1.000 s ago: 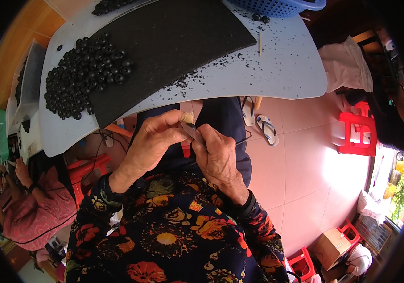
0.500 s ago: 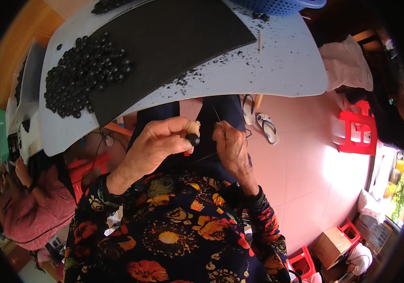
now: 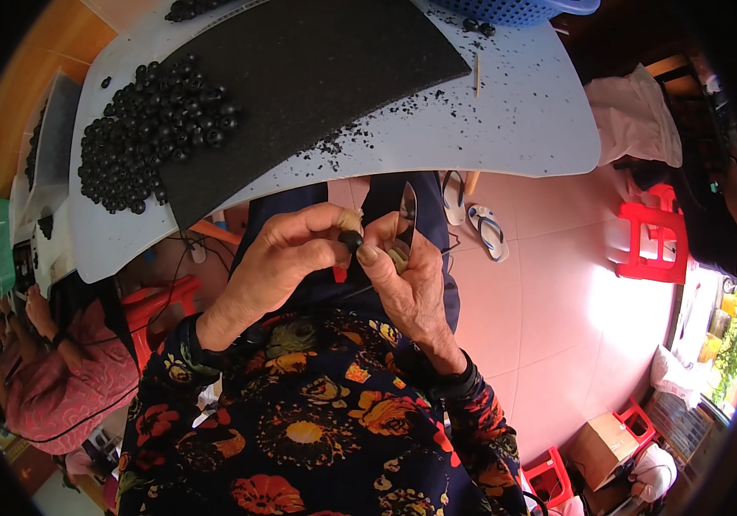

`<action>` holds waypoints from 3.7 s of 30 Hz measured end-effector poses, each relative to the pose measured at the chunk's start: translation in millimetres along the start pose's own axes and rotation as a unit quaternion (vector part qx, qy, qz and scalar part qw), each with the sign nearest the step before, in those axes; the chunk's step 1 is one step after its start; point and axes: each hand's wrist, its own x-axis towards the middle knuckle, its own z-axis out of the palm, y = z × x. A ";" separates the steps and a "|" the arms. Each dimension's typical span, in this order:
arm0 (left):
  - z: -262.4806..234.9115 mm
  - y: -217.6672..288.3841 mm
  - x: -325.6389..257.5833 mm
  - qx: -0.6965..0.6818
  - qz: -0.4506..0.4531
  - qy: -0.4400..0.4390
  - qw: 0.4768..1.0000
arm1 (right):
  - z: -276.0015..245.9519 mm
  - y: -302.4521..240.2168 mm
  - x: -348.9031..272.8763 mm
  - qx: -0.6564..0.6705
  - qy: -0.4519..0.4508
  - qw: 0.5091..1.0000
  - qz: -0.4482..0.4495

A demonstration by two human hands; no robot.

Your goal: Trimming excess material from small black rubber components using a knife.

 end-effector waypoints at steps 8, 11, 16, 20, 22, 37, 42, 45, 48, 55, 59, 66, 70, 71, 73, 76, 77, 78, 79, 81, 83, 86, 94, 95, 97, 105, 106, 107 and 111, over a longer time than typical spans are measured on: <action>-0.9 1.9 -7.3 0.116 -0.006 0.026 0.993 | -0.5 0.6 1.5 0.035 -0.010 0.999 0.039; 2.5 -1.8 -2.3 0.047 0.012 0.026 0.998 | -3.1 4.9 0.4 0.026 -0.003 0.998 0.056; -4.4 -4.5 -1.8 -0.008 -0.019 0.021 1.000 | -4.7 11.0 -5.5 -0.245 -0.017 0.965 -0.093; -0.1 1.0 0.0 0.002 -0.023 0.023 0.999 | -5.2 14.8 -6.6 -0.309 -0.020 0.944 -0.117; -1.6 -0.6 -0.6 0.003 -0.023 0.025 0.999 | -4.9 14.5 -6.3 -0.325 -0.018 0.939 -0.116; -2.2 -3.3 -1.2 0.007 -0.047 0.047 0.998 | -3.9 18.9 -7.1 -0.286 -0.017 0.956 -0.069; -4.6 -2.7 -2.6 0.004 -0.036 0.050 0.998 | 1.2 16.5 -6.9 -0.318 -0.030 0.942 -0.100; -3.8 -2.2 -2.8 0.016 -0.027 0.046 0.998 | 1.5 18.8 -7.1 -0.328 -0.033 0.940 -0.089; -4.8 -2.8 -2.9 0.027 -0.021 0.042 0.999 | 1.5 19.1 -8.1 -0.336 -0.031 0.937 -0.086; -1.3 -3.1 -2.8 -0.002 -0.028 0.050 0.998 | 1.2 19.0 -7.5 -0.328 -0.020 0.941 -0.074; -2.4 -3.1 -1.9 -0.031 -0.039 0.047 0.998 | 3.8 17.6 -8.2 -0.310 -0.021 0.947 -0.082; -3.3 -3.3 -1.4 -0.057 -0.042 0.038 0.997 | 2.6 16.4 -7.8 -0.303 -0.021 0.950 -0.079; -3.3 -3.7 -0.8 -0.053 -0.044 0.044 0.997 | 3.0 19.1 -8.9 -0.304 -0.025 0.949 -0.076; -3.7 -3.7 -1.1 -0.049 -0.041 0.043 0.997 | 3.3 19.5 -8.9 -0.311 -0.022 0.947 -0.078; -4.3 -4.1 -1.9 -0.044 -0.037 0.042 0.997 | 3.5 20.3 -8.7 -0.317 -0.019 0.945 -0.081; -3.0 -2.8 -4.4 -0.045 -0.035 0.053 0.997 | 0.8 27.0 -5.6 -0.334 -0.012 0.940 -0.071; -1.3 0.9 -6.0 -0.014 -0.036 0.039 0.998 | -1.6 35.6 -1.7 -0.361 -0.008 0.932 -0.031; -0.6 2.6 -6.8 0.017 -0.036 0.026 0.999 | -3.6 40.5 0.2 -0.388 -0.003 0.922 0.010; -1.3 1.5 -5.4 0.017 -0.036 0.026 0.999 | -5.5 41.5 -1.3 -0.388 -0.004 0.922 0.009; -3.6 -1.6 -2.5 0.010 -0.021 0.022 0.999 | -7.2 39.2 -5.2 -0.259 -0.002 0.966 -0.003; -5.5 -4.6 -3.5 -0.006 -0.002 0.021 1.000 | -2.7 29.1 -4.8 -0.222 0.005 0.975 -0.016; -4.9 -4.7 -4.8 -0.023 0.009 0.015 1.000 | 1.5 16.5 -2.9 -0.132 0.003 0.990 -0.042; -9.6 -4.1 -7.5 -0.078 -0.023 0.002 0.997 | 4.8 9.8 5.0 -0.020 -0.036 0.999 0.011; -10.8 -3.9 -7.3 -0.079 -0.019 0.003 0.997 | 4.5 11.8 5.2 0.041 -0.012 0.997 0.061; -12.9 -3.8 -5.8 -0.100 0.013 -0.036 0.994 | -2.6 21.4 3.4 -0.027 0.041 0.994 0.097; -15.1 0.1 -9.8 -0.075 -0.007 -0.042 0.996 | 17.4 -30.6 6.2 -0.166 -0.045 0.984 -0.038; -13.5 2.2 -10.4 -0.099 0.008 -0.034 0.994 | 19.3 -28.3 10.0 -0.159 -0.047 0.986 -0.037; -10.9 2.7 -8.3 -0.126 0.022 -0.031 0.991 | 19.1 -24.0 14.6 -0.154 -0.046 0.986 -0.034; -23.2 1.3 -16.0 -0.104 0.046 -0.018 0.993 | 29.9 -52.8 58.1 -0.274 -0.058 0.954 -0.107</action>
